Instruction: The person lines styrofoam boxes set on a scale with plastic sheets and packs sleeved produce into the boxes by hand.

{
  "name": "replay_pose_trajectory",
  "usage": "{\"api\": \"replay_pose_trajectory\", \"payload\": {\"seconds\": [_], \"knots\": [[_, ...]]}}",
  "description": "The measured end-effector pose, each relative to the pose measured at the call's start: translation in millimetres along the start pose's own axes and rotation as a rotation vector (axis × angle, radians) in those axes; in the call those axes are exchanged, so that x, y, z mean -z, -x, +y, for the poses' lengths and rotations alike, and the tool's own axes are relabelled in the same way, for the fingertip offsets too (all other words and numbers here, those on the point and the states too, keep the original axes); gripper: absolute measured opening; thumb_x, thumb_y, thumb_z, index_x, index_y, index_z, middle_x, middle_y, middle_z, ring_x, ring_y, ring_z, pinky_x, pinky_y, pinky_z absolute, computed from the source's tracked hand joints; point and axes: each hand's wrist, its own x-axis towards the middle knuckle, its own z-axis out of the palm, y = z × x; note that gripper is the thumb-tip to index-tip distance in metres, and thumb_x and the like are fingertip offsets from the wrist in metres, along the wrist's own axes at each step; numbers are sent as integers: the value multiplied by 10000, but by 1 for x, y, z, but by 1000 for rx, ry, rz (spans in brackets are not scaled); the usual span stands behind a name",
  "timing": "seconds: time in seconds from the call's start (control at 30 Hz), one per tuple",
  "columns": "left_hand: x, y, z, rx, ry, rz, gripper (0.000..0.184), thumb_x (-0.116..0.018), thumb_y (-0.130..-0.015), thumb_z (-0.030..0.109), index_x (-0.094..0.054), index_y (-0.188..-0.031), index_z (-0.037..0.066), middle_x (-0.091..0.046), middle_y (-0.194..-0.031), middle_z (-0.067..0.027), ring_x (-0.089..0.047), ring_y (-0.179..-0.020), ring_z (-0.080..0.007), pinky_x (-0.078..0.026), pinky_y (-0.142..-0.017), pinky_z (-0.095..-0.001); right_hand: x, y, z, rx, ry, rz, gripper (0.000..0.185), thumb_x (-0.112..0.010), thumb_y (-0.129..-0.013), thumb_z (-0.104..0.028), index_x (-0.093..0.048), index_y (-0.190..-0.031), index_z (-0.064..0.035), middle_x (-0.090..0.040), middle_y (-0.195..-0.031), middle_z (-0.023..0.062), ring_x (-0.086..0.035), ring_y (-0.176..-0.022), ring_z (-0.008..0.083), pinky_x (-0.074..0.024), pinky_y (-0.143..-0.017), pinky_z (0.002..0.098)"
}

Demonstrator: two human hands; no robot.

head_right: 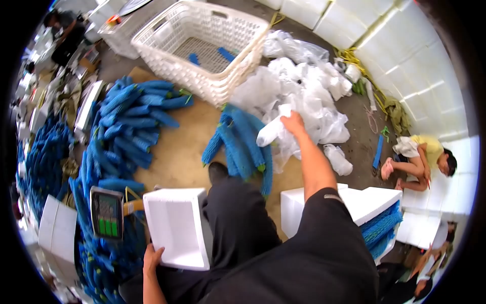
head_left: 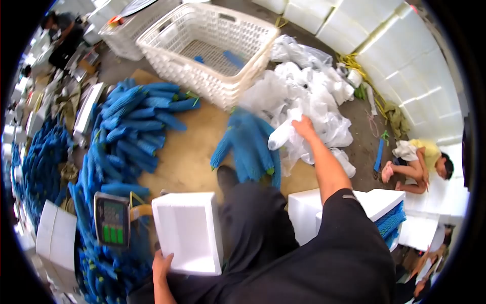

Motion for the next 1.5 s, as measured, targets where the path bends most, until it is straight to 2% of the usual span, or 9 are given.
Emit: {"api": "replay_pose_trajectory", "payload": {"seconds": [0.23, 0.27, 0.4, 0.5, 0.73, 1.0, 1.23, 1.33, 1.5], "knots": [[-19, 10, -27, -76, -172, -9, 667, -757, -891, 395, -542, -1398, 19, -709, -1229, -320, -676, -1173, -488, -541, -1005, -545, 59, 23, -129, 480, 182, -501, 428, -673, -820, -319, -745, -1066, 23, -765, -1024, 248, -740, -986, 356, -572, -905, 442], [-29, 4, -38, -138, -210, 70, 662, -751, -893, 375, -512, -1406, 31, -720, -1172, -327, -699, -1094, -503, -561, -949, -576, 56, 15, -127, 510, 183, -482, 338, -684, -819, -246, -746, -1031, 10, -755, -941, 114, -697, -855, 214, -561, -786, 397], [-25, 14, -19, -150, -201, 224, 616, -725, -920, 353, -504, -1448, 125, -757, -1066, -260, -735, -946, -461, -576, -796, -593, 93, 74, -227, 636, 175, -693, 288, -654, -869, -188, -754, -1036, 25, -745, -880, 35, -673, -806, 122, -552, -758, 324], [-12, 20, -5, -84, -54, 313, 691, -740, -914, 387, -492, -1493, 102, -721, -1244, -262, -702, -1119, -453, -537, -959, -567, 97, 124, -296, 756, 319, -685, 277, -699, -864, -175, -750, -1071, 2, -747, -858, 67, -674, -800, 147, -539, -762, 354], [-21, 10, -21, -1, -144, 271, 318, -536, -949, 143, -638, -1244, 79, -756, -1126, -225, -733, -1048, -451, -577, -870, -579, 72, 281, -408, 1355, 543, -581, 388, -715, -822, -116, -611, -1191, -52, -707, -1006, 265, -671, -998, 492, -532, -830, 519], [-26, 8, -16, -58, -77, 400, 290, -556, -940, 120, -663, -1208, 97, -775, -1055, -222, -761, -983, -415, -587, -821, -540, -80, 410, -419, 1727, 699, -936, 328, -606, -884, -52, -730, -1167, -162, -731, -1042, 134, -715, -1019, 377, -569, -846, 476], [-34, 0, -18, -140, -88, 463, 295, -597, -885, 77, -655, -1172, 42, -773, -945, -219, -761, -891, -413, -584, -738, -545, -223, 453, -284, 1641, 1255, -1215, 301, -600, -884, -140, -757, -1141, -145, -742, -1158, 145, -710, -1072, 382, -567, -912, 482], [-36, 0, -15, -195, -70, 501, 265, -609, -877, 70, -648, -1138, 56, -767, -937, -221, -764, -864, -408, -591, -722, -535, -229, 442, -268, 1178, 1171, -1412, 420, -584, -885, -170, -730, -1265, -66, -703, -1322, 230, -650, -1244, 417, -526, -1034, 470], [-29, 1, -9, -125, -87, 420, 243, -601, -928, 103, -674, -1158, 77, -778, -976, -179, -774, -929, -367, -609, -758, -508, -239, 413, -267, 928, 929, -1483, 574, -613, -878, -277, -644, -1403, -48, -673, -1377, 255, -634, -1283, 416, -485, -1099, 445]]}}
